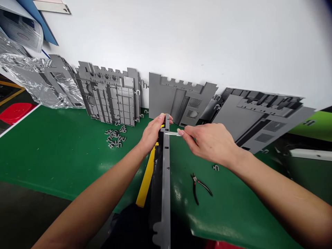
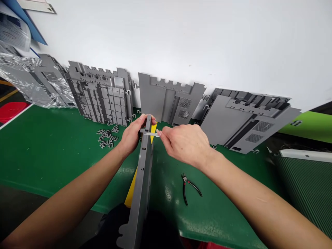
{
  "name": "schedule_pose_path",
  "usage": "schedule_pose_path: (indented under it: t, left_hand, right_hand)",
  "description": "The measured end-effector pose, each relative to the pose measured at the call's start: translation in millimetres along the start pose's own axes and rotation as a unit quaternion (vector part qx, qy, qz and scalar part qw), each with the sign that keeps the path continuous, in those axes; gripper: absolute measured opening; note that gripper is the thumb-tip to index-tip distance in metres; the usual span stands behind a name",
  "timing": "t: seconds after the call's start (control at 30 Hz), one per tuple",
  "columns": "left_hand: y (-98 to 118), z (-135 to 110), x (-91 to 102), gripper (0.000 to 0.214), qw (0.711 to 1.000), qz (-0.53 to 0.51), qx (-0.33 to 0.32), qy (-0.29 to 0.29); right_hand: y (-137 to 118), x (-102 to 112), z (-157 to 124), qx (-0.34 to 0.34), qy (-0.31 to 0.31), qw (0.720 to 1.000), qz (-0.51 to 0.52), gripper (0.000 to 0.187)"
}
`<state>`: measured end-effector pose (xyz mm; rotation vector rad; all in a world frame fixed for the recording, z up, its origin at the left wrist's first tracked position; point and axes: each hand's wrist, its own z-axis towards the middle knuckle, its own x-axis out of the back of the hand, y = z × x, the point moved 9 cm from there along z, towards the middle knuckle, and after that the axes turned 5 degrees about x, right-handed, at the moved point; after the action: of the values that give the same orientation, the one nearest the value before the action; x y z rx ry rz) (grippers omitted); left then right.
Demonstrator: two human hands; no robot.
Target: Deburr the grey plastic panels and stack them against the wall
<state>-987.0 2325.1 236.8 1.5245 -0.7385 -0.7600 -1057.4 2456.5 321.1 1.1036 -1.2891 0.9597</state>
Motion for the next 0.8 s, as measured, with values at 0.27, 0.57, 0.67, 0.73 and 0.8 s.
schedule_pose_path:
  t: [0.27,0.57,0.67,0.73,0.8]
  left_hand:
    - [3.0,-1.6,-1.7,0.052,1.000,0.015,0.001,-0.017]
    - [-2.0,-0.3,0.3,0.049,1.000,0.005,0.011,-0.014]
    - [-2.5,-0.5,1.2,0.048,1.000,0.010,0.018,-0.013]
    - [-2.0,-0.8,0.6,0.047,0.999,0.012,0.024,-0.018]
    - [-0.8,-0.9,-0.5,0.046,0.999,0.011,0.025,-0.025]
  right_hand:
    - [-4.6,3.4,5.5,0.030,0.004,0.999,-0.029,0.055]
    - [-8.8,2.1,6.4,0.044,-0.003,0.998,-0.043,0.055]
    - [-8.7,2.0,4.6,0.046,-0.002,0.998,-0.048,0.055]
    - [-8.0,1.6,3.8,0.045,-0.002,0.998,-0.050,0.055]
    - [-6.8,1.5,3.5,0.045,0.001,0.998,-0.053,0.055]
